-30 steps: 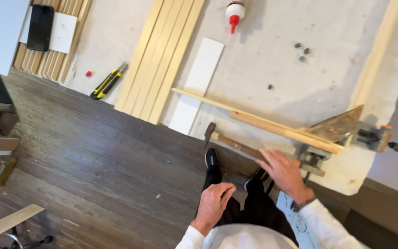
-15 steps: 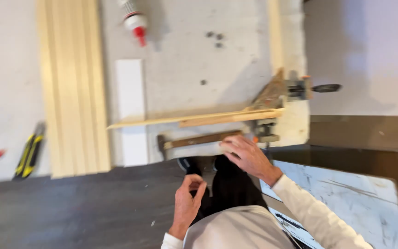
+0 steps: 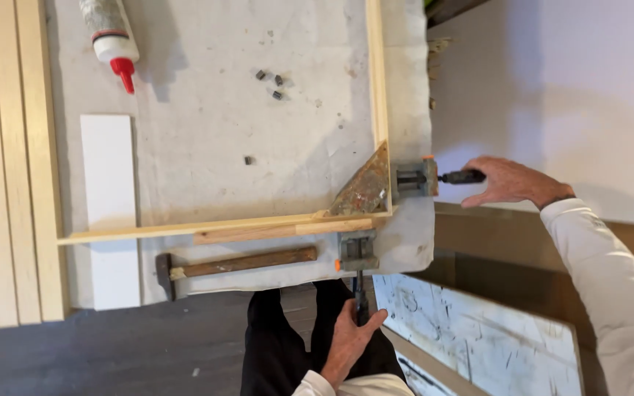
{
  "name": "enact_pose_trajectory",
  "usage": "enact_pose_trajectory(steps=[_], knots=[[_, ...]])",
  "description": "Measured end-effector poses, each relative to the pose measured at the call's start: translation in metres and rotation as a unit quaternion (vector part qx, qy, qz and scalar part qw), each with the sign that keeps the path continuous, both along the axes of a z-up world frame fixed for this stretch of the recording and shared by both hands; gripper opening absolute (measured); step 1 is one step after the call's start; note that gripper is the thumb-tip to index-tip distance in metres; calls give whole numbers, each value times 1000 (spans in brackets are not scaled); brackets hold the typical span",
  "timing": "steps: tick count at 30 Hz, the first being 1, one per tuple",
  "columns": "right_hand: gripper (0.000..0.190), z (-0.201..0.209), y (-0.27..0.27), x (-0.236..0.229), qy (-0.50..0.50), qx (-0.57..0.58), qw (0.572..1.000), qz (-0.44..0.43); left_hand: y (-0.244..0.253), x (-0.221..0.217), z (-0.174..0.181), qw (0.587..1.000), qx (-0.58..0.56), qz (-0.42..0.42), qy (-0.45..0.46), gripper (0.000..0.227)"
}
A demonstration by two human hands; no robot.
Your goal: Assembling a wooden frame by gluing and hammering slats together on a workbench.
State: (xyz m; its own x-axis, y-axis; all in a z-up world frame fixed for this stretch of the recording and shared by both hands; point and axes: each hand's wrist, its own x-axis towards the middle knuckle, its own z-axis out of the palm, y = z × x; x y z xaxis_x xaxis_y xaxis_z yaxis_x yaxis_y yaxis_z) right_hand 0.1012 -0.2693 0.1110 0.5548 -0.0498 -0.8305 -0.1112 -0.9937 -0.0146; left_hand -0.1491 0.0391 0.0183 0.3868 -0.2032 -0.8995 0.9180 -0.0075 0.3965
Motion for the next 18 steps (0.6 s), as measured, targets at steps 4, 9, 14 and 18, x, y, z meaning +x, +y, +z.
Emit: enact_pose_trajectory(steps=[4,9,14,18], knots=[[48,-47,-10,25,46,7,994,103,-36,-12,-34,989,76,120,-49,27],[47,-37,9,32,115,139,984,0,-40,4,-30,988,152,-13,18,52],[49,-94,-25,14,-13,105,991,80,-45,-1,-35,981,160,90,-70,55],[43,-105,-31,3,-118,83,978,150,-45,-7,-39,981,23,193,-12,46]])
